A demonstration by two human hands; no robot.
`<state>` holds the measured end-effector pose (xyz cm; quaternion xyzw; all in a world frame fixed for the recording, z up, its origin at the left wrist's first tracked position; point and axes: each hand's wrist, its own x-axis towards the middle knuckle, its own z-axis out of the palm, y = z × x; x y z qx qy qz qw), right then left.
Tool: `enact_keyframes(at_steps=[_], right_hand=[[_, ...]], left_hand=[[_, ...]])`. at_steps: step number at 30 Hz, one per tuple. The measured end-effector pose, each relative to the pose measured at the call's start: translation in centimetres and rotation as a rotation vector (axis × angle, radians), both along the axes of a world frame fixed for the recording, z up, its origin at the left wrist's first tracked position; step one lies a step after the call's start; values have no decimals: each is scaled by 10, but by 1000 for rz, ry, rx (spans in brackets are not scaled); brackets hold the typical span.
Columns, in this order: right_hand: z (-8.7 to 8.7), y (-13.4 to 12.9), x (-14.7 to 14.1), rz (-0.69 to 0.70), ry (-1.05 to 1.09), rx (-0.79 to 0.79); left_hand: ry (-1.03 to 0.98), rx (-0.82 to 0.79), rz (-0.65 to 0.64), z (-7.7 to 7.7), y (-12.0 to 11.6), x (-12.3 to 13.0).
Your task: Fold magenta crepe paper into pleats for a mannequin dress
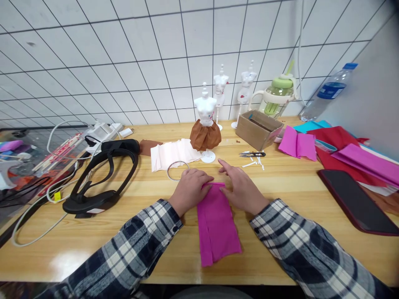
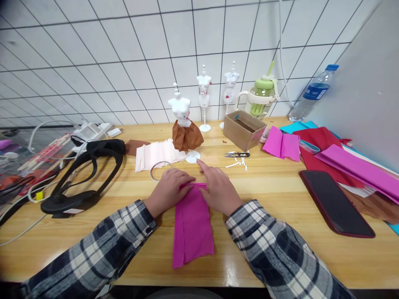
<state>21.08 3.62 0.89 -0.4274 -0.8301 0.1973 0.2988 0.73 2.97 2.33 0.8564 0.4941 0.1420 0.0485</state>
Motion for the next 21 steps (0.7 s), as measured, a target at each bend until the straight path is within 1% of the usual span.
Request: enact_keyframes(at_steps=[3, 5, 10, 14, 16, 17, 21], right_hand=[[-3, 4, 0, -19, -71, -72], [-3, 4, -1, -37, -52, -120], [1, -3, -6, -44, 169, -279], [2, -9, -10, -29, 273, -337], [4, -10, -11, -37, 304, -317], [5, -10, -11, -49, 321, -283], [11, -7, -6, -75, 382, -43]], left_hand=[[-10, 2, 12, -3, 4, 0], [-45, -12, 10, -4, 5, -1], [-187, -66, -6, -3, 0, -4], [-238, -105, -22, 0, -4, -1], [-293, -179, -10, 2, -5, 2], [-345, -233, 5, 2, -5, 2], [-603, -438, 71, 0, -4, 0]])
